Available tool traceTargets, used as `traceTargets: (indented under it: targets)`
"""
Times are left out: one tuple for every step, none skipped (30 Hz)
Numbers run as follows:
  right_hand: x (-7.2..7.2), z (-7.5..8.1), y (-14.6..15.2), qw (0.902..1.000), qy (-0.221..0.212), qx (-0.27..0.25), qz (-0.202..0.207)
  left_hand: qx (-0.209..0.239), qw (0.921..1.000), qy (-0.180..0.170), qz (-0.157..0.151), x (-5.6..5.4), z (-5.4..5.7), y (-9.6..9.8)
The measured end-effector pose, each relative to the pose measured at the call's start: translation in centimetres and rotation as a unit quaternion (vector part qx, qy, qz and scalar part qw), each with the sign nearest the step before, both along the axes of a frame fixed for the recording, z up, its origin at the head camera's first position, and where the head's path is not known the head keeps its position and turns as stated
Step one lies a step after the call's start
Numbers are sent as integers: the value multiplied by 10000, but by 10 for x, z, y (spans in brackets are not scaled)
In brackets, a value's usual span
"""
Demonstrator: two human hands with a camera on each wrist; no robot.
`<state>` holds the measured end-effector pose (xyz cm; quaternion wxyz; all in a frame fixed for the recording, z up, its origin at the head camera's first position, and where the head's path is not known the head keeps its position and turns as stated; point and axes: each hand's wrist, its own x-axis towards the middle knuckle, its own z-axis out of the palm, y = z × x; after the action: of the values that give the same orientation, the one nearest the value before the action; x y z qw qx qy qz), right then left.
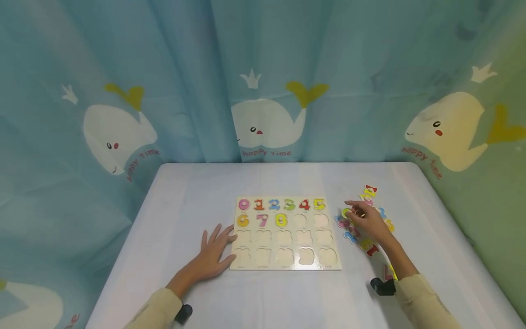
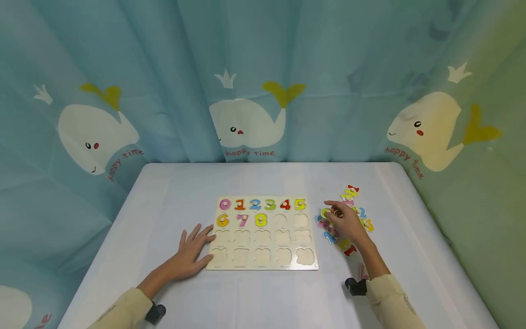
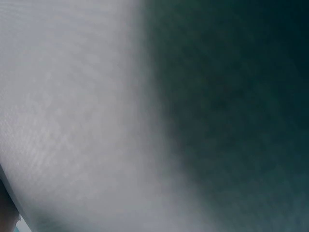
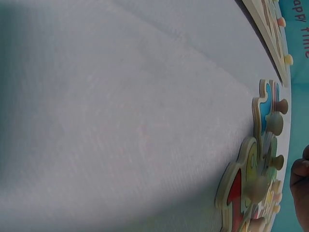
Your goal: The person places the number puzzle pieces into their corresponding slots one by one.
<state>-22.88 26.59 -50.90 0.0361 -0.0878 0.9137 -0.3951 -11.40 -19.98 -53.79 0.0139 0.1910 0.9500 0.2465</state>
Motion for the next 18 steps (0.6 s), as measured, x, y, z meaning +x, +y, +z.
traceTargets:
  targets:
    - [0,0,0,10000,-4,-16,-8,-13,10000,-13,-10,0,0,0]
    - [0,-1,0,10000,-13,-36,-11,-10,10000,-19,-12,-1,0,0]
    - [0,-1,-1,10000,-28,-58,-13,1,10000,-31,-13,-1,0,0]
    - [1,-1,-1,9999,-60,-87,-28,27,10000,-31,-26,-1,-1,0]
    - [1,-2,-2,9999,-90,-110,-50,60,10000,-27,-34,-1,-1,0]
    - [2,-2,-2,9998,-102,-146,-68,92,9999,-31,-36,0,-1,0]
    - [2,-2,-3,9998,-110,-146,-86,105,9999,-32,-36,0,-2,0]
    - [2,-2,-4,9998,-107,-151,-74,124,9999,-35,-38,0,-2,0]
    - [3,-1,-4,9998,-99,-148,-65,144,9999,-44,-39,1,-2,-1]
    - [3,-1,-5,9998,-88,-147,-50,163,9999,-39,-42,1,-2,-1]
    - [3,-1,-5,9999,-74,-131,-53,167,9998,-28,-43,1,-2,0]
    - [3,-1,-6,9999,-66,-131,-49,154,9999,-36,-43,1,-2,0]
    - [3,0,-7,9999,-65,-117,-46,149,9999,-30,-45,1,-2,0]
    - [3,0,-8,9999,-57,-107,-40,150,9999,-16,-49,1,-1,0]
    - [3,0,-9,9999,-62,-93,-51,162,9999,-22,-48,1,-1,0]
    - [3,0,-10,9999,-80,-101,-80,163,9999,-24,-49,1,-1,0]
    - [3,1,-12,9999,-95,-101,-96,158,9999,-28,-46,1,0,0]
    - [3,1,-13,9998,-129,-139,-104,138,9999,-42,-35,1,0,0]
